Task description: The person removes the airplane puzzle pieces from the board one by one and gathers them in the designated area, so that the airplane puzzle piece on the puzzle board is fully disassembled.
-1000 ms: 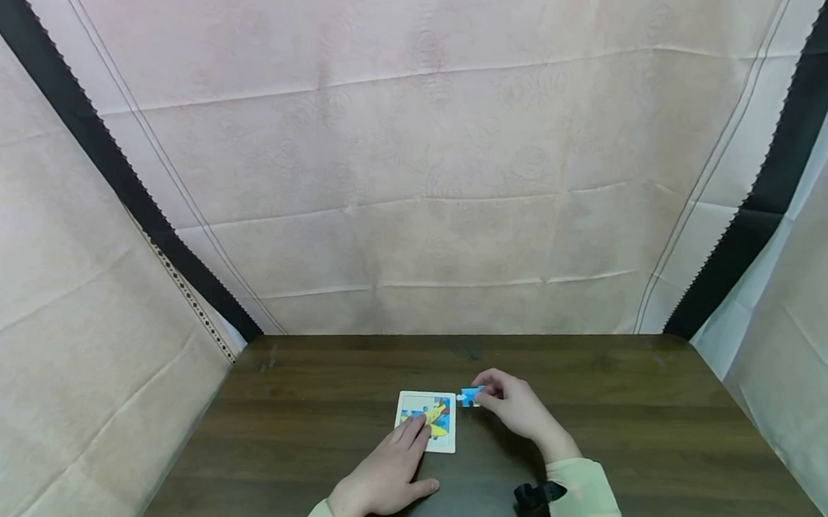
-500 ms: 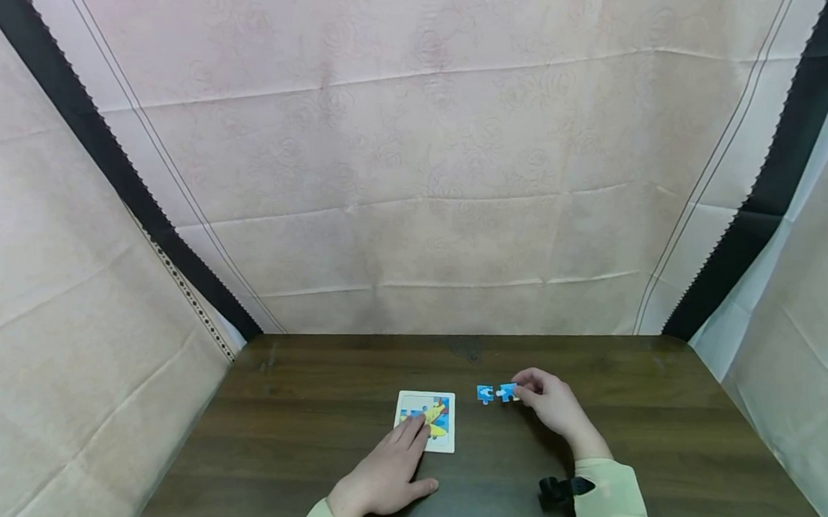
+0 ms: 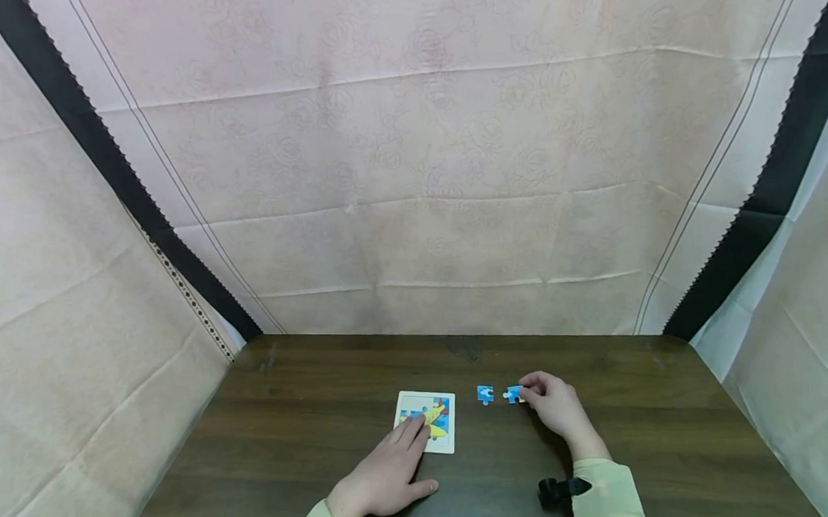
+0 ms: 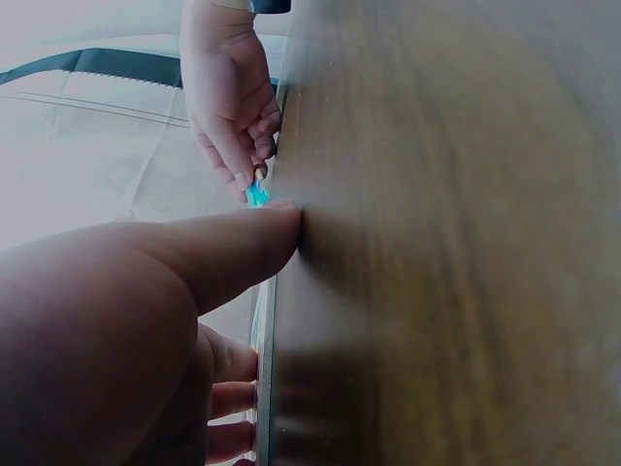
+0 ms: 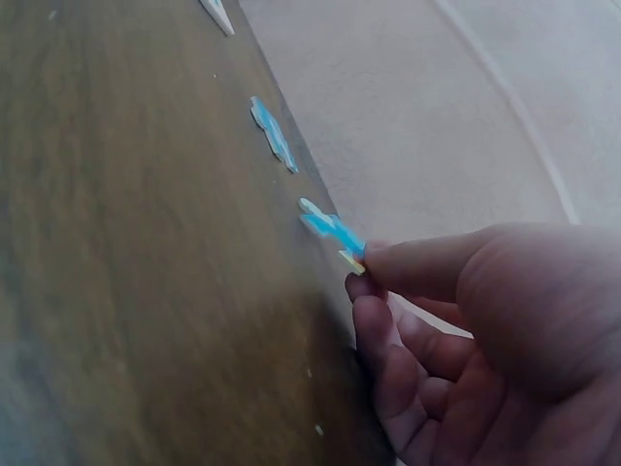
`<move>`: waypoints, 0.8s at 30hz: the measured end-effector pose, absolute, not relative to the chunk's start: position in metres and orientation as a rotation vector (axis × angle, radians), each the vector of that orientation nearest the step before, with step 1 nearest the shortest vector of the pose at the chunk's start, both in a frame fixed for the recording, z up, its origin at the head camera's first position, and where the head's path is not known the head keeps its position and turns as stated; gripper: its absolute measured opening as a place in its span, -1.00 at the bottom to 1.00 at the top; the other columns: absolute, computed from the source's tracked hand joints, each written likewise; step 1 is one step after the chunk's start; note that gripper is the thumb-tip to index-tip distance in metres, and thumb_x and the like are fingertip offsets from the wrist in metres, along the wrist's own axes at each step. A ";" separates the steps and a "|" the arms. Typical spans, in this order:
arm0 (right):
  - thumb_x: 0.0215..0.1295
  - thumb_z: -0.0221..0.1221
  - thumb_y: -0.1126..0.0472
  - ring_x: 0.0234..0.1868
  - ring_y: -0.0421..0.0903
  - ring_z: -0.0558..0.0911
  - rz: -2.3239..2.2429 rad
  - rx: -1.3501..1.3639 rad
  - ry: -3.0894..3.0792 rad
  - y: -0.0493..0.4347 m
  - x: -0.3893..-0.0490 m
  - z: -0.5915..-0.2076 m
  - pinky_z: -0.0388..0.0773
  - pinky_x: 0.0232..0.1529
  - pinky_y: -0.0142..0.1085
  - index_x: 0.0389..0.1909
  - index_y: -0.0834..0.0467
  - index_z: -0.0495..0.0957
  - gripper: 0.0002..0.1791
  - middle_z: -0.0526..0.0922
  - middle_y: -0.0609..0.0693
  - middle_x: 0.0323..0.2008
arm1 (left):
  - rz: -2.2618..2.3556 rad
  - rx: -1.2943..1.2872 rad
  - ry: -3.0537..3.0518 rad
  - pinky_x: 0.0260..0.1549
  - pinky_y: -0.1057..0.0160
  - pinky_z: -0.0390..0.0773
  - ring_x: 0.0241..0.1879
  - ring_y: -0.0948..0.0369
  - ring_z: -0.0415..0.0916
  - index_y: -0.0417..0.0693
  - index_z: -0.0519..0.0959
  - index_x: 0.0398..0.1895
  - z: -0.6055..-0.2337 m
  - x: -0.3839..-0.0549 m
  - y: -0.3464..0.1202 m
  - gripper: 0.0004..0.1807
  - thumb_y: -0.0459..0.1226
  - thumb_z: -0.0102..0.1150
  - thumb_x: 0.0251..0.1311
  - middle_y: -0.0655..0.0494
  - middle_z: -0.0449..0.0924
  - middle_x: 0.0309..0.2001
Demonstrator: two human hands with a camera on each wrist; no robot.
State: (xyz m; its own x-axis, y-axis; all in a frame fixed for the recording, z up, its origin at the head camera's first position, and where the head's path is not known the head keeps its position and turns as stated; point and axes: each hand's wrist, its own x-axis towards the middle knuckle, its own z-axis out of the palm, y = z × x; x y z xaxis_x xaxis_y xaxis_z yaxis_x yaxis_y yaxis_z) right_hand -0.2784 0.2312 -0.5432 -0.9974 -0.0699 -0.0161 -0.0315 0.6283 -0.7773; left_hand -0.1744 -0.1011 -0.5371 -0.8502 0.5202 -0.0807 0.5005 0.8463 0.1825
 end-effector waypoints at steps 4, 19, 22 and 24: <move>0.54 0.29 0.16 -0.25 -0.01 0.57 -1.280 -0.113 2.837 0.231 -0.277 -0.541 0.52 -0.26 -0.18 0.05 0.25 0.68 -0.75 0.67 0.03 -0.25 | 0.249 0.805 2.899 0.56 0.04 0.18 0.65 -0.03 0.06 -0.20 0.26 0.65 -0.537 -0.174 -0.102 -0.07 0.24 0.16 0.48 -0.12 0.10 0.67; 0.31 0.50 0.17 -0.19 -0.02 0.57 -1.152 -0.205 2.860 0.233 -0.275 -0.544 0.61 -0.15 -0.12 0.10 0.24 0.70 -0.59 0.66 0.03 -0.16 | 0.212 0.804 2.894 0.57 0.08 0.15 0.65 0.00 0.04 -0.19 0.27 0.65 -0.537 -0.173 -0.101 -0.08 0.24 0.17 0.48 -0.11 0.10 0.68; 0.33 0.49 0.18 -0.21 -0.02 0.55 -1.138 -0.197 2.874 0.230 -0.274 -0.542 0.58 -0.19 -0.13 0.07 0.24 0.70 -0.63 0.64 0.02 -0.20 | 0.213 0.803 2.891 0.57 0.07 0.15 0.65 -0.01 0.04 -0.18 0.27 0.65 -0.536 -0.173 -0.101 -0.07 0.25 0.16 0.48 -0.10 0.10 0.68; 0.34 0.48 0.18 -0.22 -0.02 0.54 -1.133 -0.196 2.881 0.228 -0.273 -0.541 0.56 -0.20 -0.14 0.05 0.24 0.71 -0.66 0.63 0.02 -0.21 | 0.217 0.799 2.889 0.57 0.07 0.16 0.65 -0.01 0.04 -0.18 0.28 0.64 -0.536 -0.174 -0.102 -0.07 0.26 0.16 0.48 -0.10 0.10 0.68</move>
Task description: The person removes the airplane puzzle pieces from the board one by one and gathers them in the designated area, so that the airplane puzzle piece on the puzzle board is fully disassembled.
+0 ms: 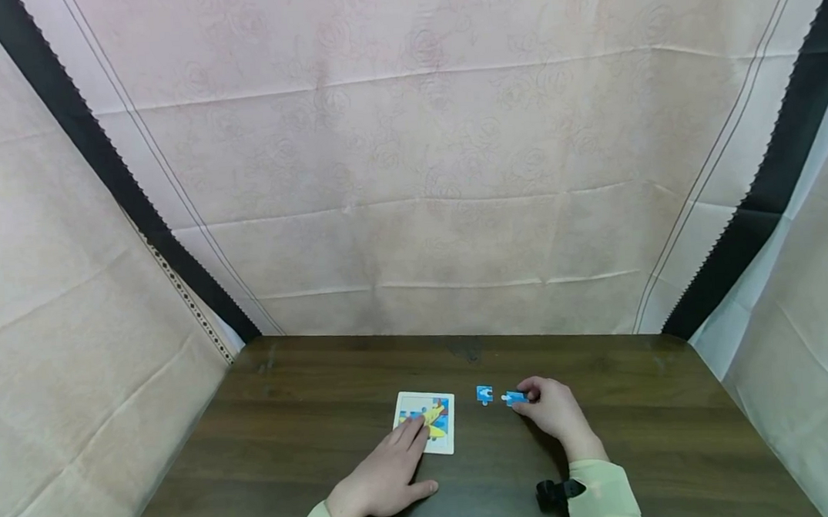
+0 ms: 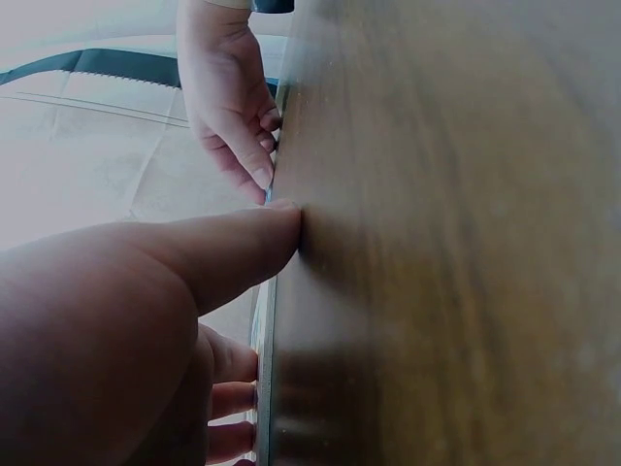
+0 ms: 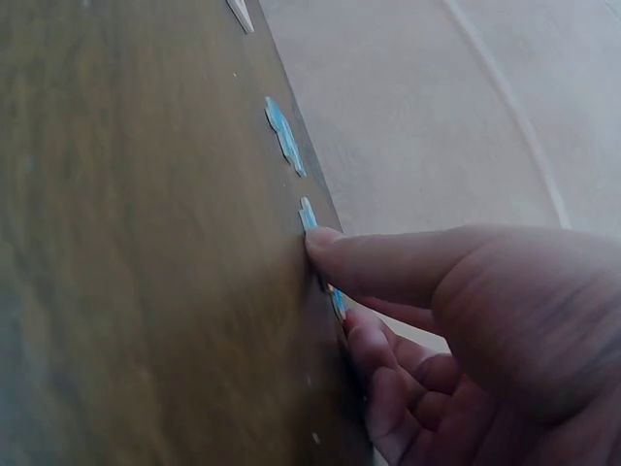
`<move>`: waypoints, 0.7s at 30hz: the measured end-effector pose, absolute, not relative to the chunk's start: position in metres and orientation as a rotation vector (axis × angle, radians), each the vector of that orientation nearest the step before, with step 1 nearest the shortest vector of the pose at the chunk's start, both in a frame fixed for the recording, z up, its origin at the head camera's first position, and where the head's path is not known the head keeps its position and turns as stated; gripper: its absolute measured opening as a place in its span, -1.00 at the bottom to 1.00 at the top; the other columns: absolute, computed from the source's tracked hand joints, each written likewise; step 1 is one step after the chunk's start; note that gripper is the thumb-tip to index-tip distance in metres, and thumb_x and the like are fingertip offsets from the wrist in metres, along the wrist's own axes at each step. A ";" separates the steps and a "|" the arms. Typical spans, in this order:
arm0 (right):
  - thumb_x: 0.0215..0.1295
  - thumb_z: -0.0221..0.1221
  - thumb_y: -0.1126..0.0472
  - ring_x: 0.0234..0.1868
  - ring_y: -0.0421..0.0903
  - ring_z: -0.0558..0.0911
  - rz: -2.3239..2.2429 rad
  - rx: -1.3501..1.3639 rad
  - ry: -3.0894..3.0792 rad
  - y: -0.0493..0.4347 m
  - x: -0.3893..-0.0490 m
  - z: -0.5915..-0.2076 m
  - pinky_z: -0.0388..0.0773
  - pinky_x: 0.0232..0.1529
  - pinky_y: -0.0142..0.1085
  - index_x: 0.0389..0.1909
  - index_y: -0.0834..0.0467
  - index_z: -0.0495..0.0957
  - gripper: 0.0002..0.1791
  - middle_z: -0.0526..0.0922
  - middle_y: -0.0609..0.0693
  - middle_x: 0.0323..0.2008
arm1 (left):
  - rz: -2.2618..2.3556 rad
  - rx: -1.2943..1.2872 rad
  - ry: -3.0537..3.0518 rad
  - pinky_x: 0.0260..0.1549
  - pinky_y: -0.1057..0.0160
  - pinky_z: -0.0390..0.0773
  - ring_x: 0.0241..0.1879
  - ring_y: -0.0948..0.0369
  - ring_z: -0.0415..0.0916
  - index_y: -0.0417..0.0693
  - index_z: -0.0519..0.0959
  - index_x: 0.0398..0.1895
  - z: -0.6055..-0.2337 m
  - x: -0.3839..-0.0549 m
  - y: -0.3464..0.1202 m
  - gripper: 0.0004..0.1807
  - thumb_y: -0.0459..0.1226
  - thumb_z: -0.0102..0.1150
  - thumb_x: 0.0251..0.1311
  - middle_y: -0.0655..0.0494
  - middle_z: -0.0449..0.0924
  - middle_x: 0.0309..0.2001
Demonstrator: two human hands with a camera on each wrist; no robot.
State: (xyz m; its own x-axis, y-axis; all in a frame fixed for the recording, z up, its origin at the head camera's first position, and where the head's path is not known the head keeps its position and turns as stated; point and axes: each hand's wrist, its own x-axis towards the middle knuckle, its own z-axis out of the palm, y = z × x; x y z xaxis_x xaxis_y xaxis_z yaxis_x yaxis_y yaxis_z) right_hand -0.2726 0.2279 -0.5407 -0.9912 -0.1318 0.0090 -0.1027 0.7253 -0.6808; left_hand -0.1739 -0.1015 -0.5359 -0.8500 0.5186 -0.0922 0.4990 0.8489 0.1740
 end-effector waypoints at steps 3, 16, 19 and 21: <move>0.36 0.46 0.19 -0.23 -0.01 0.53 -1.127 -0.203 2.889 0.226 -0.272 -0.541 0.55 -0.22 -0.14 0.02 0.23 0.71 -0.70 0.62 0.02 -0.23 | 0.219 0.793 2.885 0.57 0.06 0.16 0.65 0.00 0.04 -0.18 0.27 0.65 -0.536 -0.174 -0.101 -0.07 0.26 0.15 0.48 -0.10 0.09 0.68; 0.39 0.43 0.20 -0.16 0.04 0.56 -1.076 -0.256 2.949 0.223 -0.273 -0.546 0.63 -0.05 0.07 0.01 0.17 0.75 -0.76 0.64 0.06 -0.15 | 0.199 0.801 2.896 0.57 0.07 0.16 0.65 -0.01 0.05 -0.18 0.28 0.64 -0.536 -0.174 -0.099 -0.07 0.26 0.15 0.47 -0.09 0.11 0.67; 0.41 0.43 0.20 -0.15 0.04 0.56 -1.063 -0.272 2.963 0.222 -0.273 -0.547 0.63 -0.04 0.08 0.01 0.17 0.75 -0.77 0.64 0.07 -0.15 | 0.211 0.802 2.894 0.56 0.07 0.18 0.65 -0.01 0.06 -0.19 0.29 0.64 -0.536 -0.174 -0.100 -0.07 0.25 0.16 0.47 -0.10 0.12 0.67; 0.41 0.42 0.19 -0.15 0.04 0.56 -1.056 -0.265 2.970 0.222 -0.274 -0.547 0.63 -0.03 0.07 0.01 0.15 0.75 -0.77 0.63 0.07 -0.14 | 0.222 0.805 2.891 0.56 0.06 0.19 0.64 -0.02 0.06 -0.19 0.29 0.64 -0.536 -0.174 -0.100 -0.07 0.25 0.16 0.47 -0.11 0.12 0.67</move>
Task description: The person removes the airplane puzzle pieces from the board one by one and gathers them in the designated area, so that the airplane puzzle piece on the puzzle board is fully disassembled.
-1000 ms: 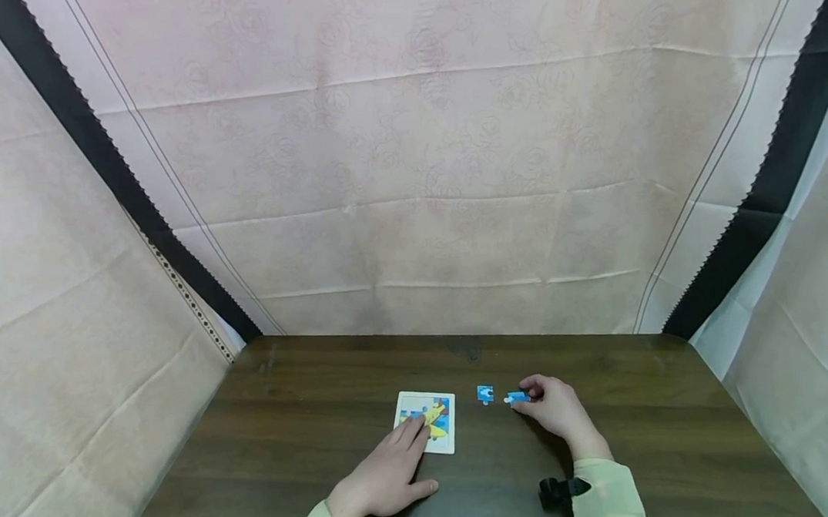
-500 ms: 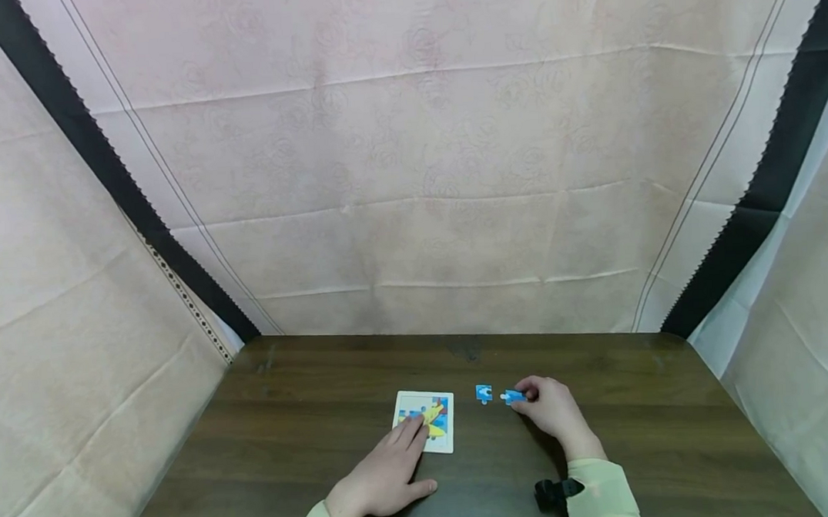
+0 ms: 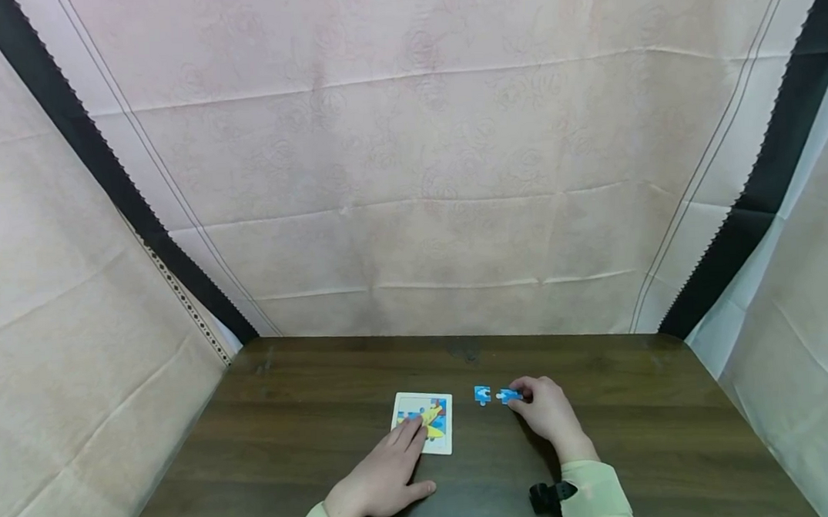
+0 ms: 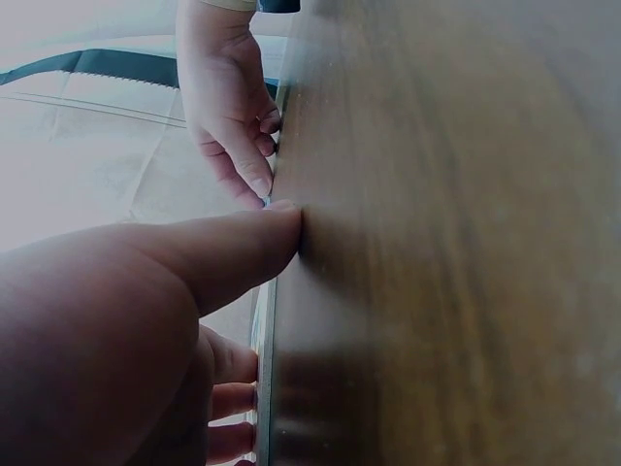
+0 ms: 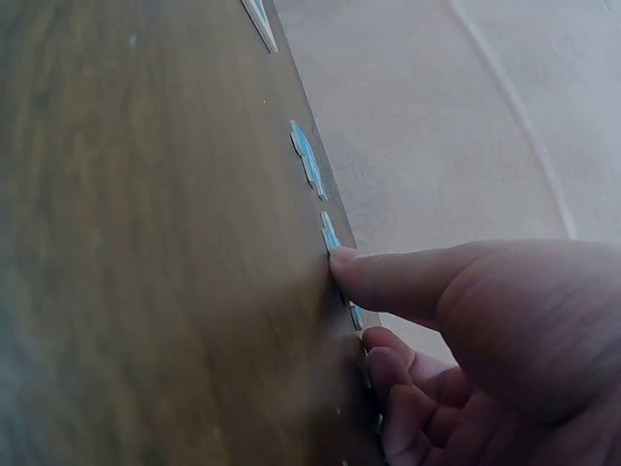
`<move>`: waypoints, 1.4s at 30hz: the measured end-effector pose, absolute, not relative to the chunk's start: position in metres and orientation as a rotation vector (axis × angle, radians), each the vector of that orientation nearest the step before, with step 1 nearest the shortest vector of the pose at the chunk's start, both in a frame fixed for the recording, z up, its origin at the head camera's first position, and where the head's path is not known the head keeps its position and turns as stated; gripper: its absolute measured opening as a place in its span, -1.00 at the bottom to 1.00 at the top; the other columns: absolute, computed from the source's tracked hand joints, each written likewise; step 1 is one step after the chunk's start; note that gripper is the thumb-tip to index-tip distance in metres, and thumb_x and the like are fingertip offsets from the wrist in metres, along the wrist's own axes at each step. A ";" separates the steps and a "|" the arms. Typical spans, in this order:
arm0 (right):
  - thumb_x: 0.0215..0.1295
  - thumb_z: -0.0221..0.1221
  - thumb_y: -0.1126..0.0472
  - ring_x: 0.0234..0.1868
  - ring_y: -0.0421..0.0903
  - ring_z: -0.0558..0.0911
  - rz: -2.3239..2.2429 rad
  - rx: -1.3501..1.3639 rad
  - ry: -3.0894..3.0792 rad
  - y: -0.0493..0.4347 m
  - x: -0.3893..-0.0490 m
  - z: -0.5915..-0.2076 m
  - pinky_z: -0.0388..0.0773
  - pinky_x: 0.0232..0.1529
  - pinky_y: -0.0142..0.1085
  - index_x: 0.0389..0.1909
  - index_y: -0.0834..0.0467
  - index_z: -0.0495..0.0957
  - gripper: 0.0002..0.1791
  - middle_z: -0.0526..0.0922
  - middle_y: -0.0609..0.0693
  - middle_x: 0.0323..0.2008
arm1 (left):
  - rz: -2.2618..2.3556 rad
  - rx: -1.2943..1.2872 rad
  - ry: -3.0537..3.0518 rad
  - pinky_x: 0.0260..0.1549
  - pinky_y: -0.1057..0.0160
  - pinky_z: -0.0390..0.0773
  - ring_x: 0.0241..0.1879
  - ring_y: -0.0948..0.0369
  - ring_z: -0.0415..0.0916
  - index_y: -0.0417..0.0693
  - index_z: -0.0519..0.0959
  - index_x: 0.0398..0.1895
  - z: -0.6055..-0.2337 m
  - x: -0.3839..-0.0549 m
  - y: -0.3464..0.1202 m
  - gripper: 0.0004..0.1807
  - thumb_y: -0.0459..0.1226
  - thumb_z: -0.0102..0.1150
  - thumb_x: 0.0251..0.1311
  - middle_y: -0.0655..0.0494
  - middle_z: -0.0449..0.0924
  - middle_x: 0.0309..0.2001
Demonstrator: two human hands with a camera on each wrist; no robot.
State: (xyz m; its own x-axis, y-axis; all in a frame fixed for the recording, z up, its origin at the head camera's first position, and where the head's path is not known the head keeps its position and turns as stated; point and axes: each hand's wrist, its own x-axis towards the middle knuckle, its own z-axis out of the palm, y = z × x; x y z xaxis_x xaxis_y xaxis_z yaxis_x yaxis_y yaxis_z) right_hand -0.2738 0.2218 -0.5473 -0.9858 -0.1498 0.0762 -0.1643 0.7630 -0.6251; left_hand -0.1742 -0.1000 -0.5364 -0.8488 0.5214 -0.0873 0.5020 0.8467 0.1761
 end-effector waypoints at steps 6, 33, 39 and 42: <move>0.41 0.42 0.19 -0.14 0.03 0.55 1.029 0.262 -2.936 0.221 -0.274 -0.549 0.63 -0.04 0.10 0.02 0.16 0.74 -0.76 0.63 0.06 -0.13 | 0.245 0.812 2.879 0.56 0.02 0.19 0.65 -0.04 0.05 -0.20 0.26 0.65 -0.539 -0.176 -0.101 -0.07 0.25 0.13 0.49 -0.13 0.09 0.67; 0.40 0.44 0.11 -0.21 -0.02 0.54 1.054 0.274 -2.945 0.223 -0.273 -0.544 0.57 -0.20 -0.07 0.13 0.20 0.69 -0.62 0.63 0.02 -0.18 | 0.245 0.762 2.865 0.56 0.05 0.18 0.66 0.01 0.03 -0.15 0.27 0.65 -0.531 -0.173 -0.098 -0.07 0.25 0.17 0.47 -0.07 0.08 0.69; 0.43 0.41 0.12 -0.19 -0.01 0.54 1.130 0.250 -2.945 0.228 -0.273 -0.542 0.54 -0.20 -0.09 0.19 0.23 0.66 -0.58 0.63 0.03 -0.16 | 0.248 0.756 2.868 0.55 0.04 0.20 0.65 0.01 0.05 -0.15 0.27 0.65 -0.531 -0.173 -0.098 -0.07 0.25 0.18 0.46 -0.07 0.09 0.68; 0.44 0.39 0.15 -0.16 0.02 0.55 1.131 0.233 -2.939 0.228 -0.273 -0.540 0.56 -0.15 -0.03 0.19 0.24 0.65 -0.60 0.63 0.05 -0.15 | 0.244 0.753 2.870 0.55 0.04 0.21 0.65 0.02 0.05 -0.15 0.28 0.65 -0.532 -0.173 -0.098 -0.07 0.25 0.18 0.46 -0.07 0.09 0.68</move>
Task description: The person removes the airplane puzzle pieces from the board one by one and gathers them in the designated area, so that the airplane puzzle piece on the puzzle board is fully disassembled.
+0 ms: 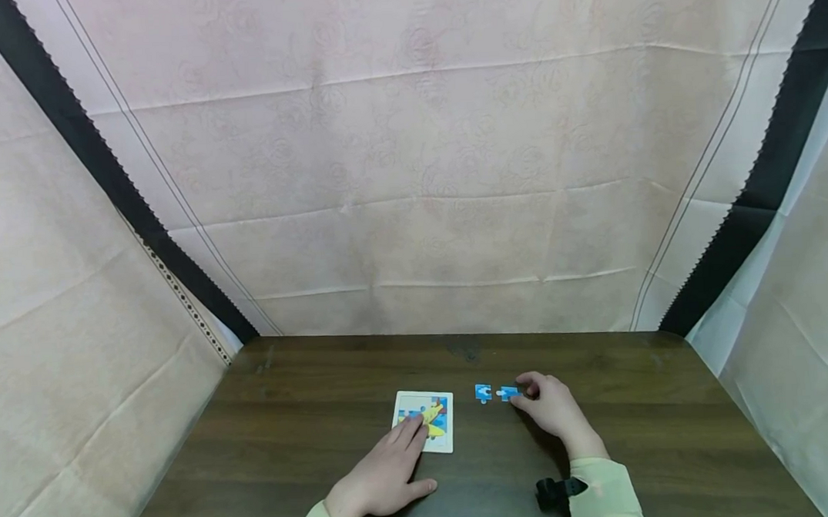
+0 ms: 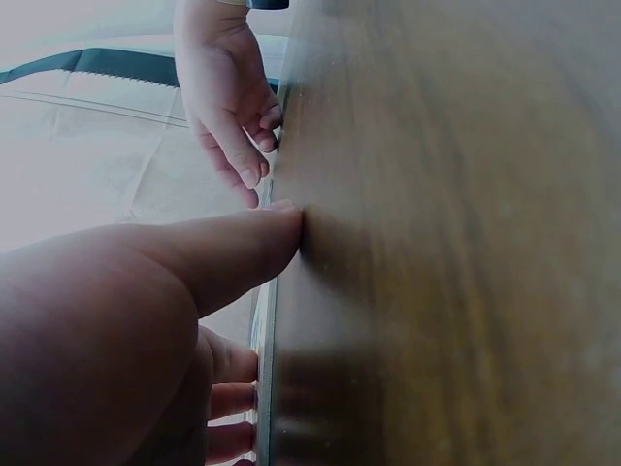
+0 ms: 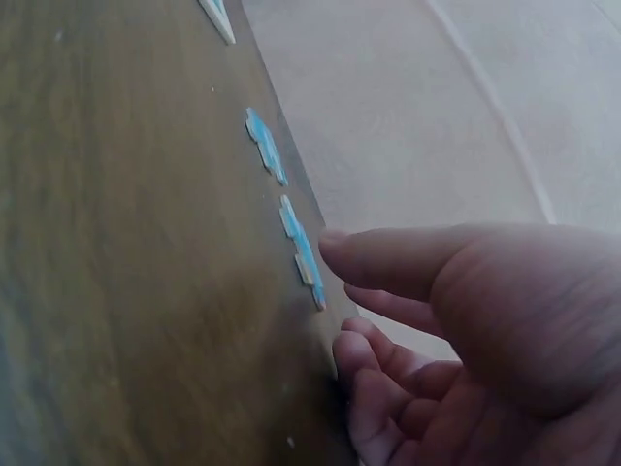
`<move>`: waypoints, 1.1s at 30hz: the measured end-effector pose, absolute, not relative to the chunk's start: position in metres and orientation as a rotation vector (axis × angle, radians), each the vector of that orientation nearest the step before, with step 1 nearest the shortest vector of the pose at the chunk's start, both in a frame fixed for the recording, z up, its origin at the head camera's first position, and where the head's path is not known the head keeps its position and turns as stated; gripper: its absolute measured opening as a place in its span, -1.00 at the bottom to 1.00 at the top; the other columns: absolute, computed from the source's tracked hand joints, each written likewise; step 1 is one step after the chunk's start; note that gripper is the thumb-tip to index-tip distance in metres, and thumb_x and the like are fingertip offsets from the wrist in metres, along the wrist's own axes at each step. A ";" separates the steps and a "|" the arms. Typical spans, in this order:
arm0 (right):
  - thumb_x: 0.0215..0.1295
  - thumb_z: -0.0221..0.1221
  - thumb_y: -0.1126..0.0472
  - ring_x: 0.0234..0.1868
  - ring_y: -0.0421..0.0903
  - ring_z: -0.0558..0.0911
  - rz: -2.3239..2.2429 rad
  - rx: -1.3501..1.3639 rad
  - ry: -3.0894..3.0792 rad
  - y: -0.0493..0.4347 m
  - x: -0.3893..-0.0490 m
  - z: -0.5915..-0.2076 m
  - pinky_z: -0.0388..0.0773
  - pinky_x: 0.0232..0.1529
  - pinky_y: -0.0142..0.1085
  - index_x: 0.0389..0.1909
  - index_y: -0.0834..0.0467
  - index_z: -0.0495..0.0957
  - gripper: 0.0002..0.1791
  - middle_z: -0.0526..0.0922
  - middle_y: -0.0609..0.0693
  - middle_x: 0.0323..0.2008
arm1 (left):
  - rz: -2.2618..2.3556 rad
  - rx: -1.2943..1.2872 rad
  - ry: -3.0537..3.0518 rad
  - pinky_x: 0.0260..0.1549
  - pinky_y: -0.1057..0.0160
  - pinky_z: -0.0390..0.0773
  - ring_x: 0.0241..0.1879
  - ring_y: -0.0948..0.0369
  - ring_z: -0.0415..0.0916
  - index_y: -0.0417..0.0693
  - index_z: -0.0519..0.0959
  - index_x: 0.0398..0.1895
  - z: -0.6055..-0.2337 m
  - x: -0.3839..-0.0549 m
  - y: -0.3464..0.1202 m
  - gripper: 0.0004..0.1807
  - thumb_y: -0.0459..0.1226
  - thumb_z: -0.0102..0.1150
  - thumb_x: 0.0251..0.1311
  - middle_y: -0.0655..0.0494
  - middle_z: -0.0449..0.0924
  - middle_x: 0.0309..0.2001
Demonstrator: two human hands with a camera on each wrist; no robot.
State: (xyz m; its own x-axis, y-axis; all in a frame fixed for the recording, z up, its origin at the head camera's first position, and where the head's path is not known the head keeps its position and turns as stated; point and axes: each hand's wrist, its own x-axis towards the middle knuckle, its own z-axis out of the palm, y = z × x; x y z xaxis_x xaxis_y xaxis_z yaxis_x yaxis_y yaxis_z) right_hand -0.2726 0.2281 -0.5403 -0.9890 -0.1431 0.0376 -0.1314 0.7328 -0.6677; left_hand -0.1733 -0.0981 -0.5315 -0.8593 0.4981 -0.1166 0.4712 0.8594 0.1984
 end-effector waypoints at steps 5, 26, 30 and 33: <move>0.44 0.38 0.19 -0.09 0.05 0.59 -1.134 -0.251 2.935 0.217 -0.271 -0.536 0.62 -0.01 0.10 0.19 0.24 0.66 -0.62 0.65 0.10 -0.08 | 0.249 0.748 2.868 0.55 0.04 0.21 0.65 0.02 0.05 -0.15 0.28 0.65 -0.532 -0.173 -0.098 -0.07 0.25 0.18 0.46 -0.07 0.09 0.68; 0.45 0.36 0.30 -0.18 -0.07 0.55 -1.067 -0.565 2.853 0.105 -0.265 -0.543 0.65 0.00 0.01 0.03 0.11 0.78 -0.80 0.64 -0.01 -0.08 | 0.410 0.783 2.864 0.48 -0.04 0.33 0.60 0.02 0.18 -0.12 0.43 0.57 -0.532 -0.183 -0.102 -0.23 0.17 0.17 0.51 -0.08 0.23 0.62; 0.45 0.37 0.29 -0.22 -0.07 0.52 -1.057 -0.556 2.851 0.103 -0.265 -0.542 0.61 -0.10 -0.05 0.04 0.12 0.78 -0.79 0.61 0.00 -0.10 | 0.412 0.775 2.864 0.52 -0.10 0.26 0.63 -0.06 0.10 -0.10 0.46 0.55 -0.531 -0.182 -0.098 -0.26 0.17 0.15 0.52 -0.11 0.22 0.62; 0.44 0.38 0.29 -0.25 -0.09 0.51 -1.034 -0.577 2.860 0.104 -0.264 -0.540 0.59 -0.16 -0.11 0.05 0.12 0.78 -0.78 0.60 -0.02 -0.14 | 0.392 0.786 2.870 0.53 -0.09 0.23 0.65 -0.07 0.05 -0.09 0.44 0.56 -0.530 -0.180 -0.094 -0.26 0.17 0.15 0.52 -0.12 0.18 0.64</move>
